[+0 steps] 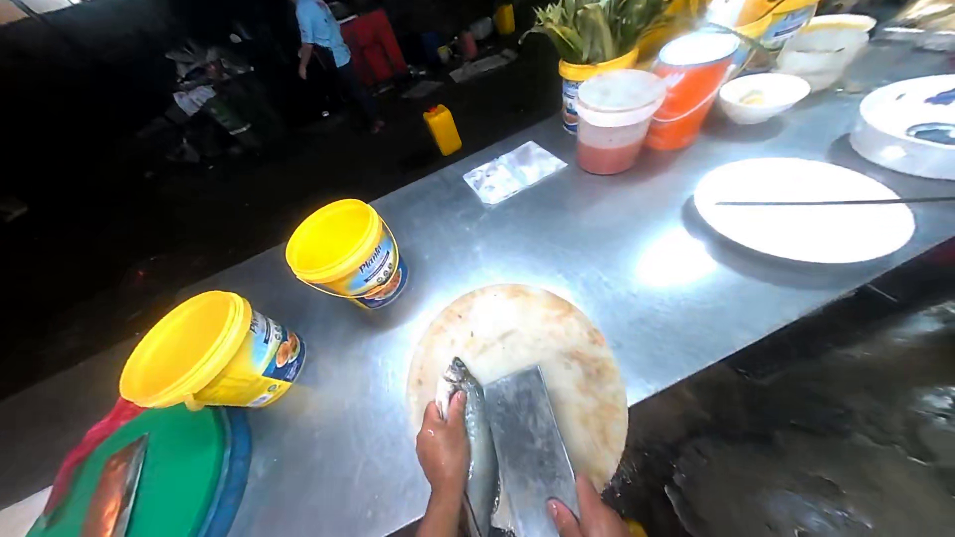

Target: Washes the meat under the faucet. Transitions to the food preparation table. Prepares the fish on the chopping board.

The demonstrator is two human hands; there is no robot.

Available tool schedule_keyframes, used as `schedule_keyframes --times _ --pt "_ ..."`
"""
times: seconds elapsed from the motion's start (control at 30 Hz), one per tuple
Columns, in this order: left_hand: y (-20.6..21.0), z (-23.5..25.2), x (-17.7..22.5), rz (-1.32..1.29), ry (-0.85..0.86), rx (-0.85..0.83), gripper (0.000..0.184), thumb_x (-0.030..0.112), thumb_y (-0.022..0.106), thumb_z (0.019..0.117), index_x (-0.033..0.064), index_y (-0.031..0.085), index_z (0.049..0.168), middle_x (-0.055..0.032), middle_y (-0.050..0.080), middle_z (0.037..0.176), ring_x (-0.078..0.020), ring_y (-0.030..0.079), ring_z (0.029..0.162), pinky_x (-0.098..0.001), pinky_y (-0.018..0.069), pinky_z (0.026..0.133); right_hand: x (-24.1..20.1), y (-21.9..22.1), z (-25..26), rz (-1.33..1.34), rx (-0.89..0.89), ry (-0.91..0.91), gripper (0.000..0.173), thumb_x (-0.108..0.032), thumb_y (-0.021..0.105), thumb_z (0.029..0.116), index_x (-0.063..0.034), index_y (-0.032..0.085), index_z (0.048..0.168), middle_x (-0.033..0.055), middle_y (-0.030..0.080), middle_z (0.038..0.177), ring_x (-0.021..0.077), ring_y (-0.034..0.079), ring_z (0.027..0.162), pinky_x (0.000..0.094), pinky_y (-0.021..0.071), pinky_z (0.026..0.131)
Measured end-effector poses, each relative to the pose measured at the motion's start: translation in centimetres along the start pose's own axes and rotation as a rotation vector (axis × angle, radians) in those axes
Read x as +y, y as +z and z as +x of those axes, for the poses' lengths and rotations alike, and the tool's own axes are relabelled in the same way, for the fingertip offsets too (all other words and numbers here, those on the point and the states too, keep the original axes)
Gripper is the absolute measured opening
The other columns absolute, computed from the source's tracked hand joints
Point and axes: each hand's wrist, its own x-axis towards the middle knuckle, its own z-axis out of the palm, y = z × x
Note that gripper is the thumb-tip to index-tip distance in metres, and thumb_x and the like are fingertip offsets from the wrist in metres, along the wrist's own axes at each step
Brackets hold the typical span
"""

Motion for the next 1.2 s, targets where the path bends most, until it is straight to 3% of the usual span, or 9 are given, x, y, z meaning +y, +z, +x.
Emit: schedule_keyframes --times 0.3,0.53,0.7,1.0,1.1,1.17,1.2 --pt "-0.1 0.0 0.3 0.045 0.023 -0.013 0.055 0.060 0.063 0.0959 0.0070 0.071 0.108 -0.0154 0.074 0.091 -0.0344 0.073 0.091 -0.0589 0.0561 0.081 -1.5 -1.4 0.1 -0.132 -0.045 -0.004 0.054 -0.043 0.053 0.1053 0.0019 0.051 0.137 0.0243 0.072 0.102 0.0422 0.071 0.099 0.0595 0.0550 0.088" --pt "0.3 0.0 0.6 0.076 0.012 0.012 0.052 0.060 0.062 0.0965 0.0090 0.070 0.105 -0.0137 0.074 0.087 -0.0329 0.073 0.088 -0.0568 0.0566 0.077 -4.3 -4.0 0.3 -0.243 -0.150 0.047 0.049 -0.042 0.052 0.1061 -0.0029 0.049 0.134 0.0205 0.071 0.101 0.0383 0.071 0.100 0.0557 0.0558 0.087" --pt "0.2 -0.1 0.7 0.073 0.012 0.028 0.051 0.058 0.062 0.0974 0.0081 0.070 0.105 -0.0146 0.074 0.088 -0.0338 0.073 0.088 -0.0580 0.0563 0.077 -3.8 -4.7 -1.4 -0.225 -0.234 0.051 0.051 -0.039 0.054 0.1059 0.0006 0.048 0.137 0.0231 0.070 0.104 0.0392 0.072 0.095 0.0566 0.0569 0.085" --pt "0.4 -0.2 0.9 0.114 0.041 0.054 0.054 0.060 0.061 0.0971 0.0079 0.070 0.105 -0.0153 0.074 0.090 -0.0344 0.074 0.090 -0.0587 0.0563 0.078 -2.6 -7.7 -0.5 -0.207 -0.397 0.035 0.048 -0.040 0.058 0.1037 -0.0052 0.049 0.136 0.0186 0.067 0.101 0.0326 0.070 0.079 0.0533 0.0581 0.073" --pt "-0.3 0.0 -0.8 0.090 0.165 0.116 0.055 0.053 0.069 0.0939 0.0042 0.068 0.118 -0.0199 0.072 0.107 -0.0380 0.070 0.103 -0.0590 0.0555 0.089 -0.7 -9.4 0.0 -0.046 -0.433 0.014 0.045 -0.039 0.063 0.1012 -0.0097 0.052 0.133 0.0143 0.066 0.094 0.0267 0.066 0.069 0.0479 0.0577 0.066" --pt "-2.1 1.4 -2.0 -0.049 0.176 -0.030 0.068 0.042 0.080 0.0875 -0.0015 0.059 0.135 -0.0270 0.063 0.124 -0.0431 0.061 0.117 -0.0609 0.0497 0.101 1.5 -10.8 -0.5 0.121 -0.415 -0.003 0.041 -0.034 0.067 0.0994 -0.0087 0.055 0.130 0.0117 0.064 0.086 0.0227 0.062 0.061 0.0429 0.0553 0.059" --pt "-3.1 2.2 -2.0 -0.107 0.137 -0.159 0.069 0.037 0.083 0.0860 -0.0013 0.057 0.138 -0.0247 0.064 0.124 -0.0392 0.063 0.115 -0.0585 0.0510 0.100 2.7 -11.2 -0.6 0.205 -0.387 0.001 0.040 -0.032 0.069 0.0984 -0.0085 0.056 0.128 0.0106 0.064 0.083 0.0211 0.060 0.059 0.0409 0.0543 0.056"
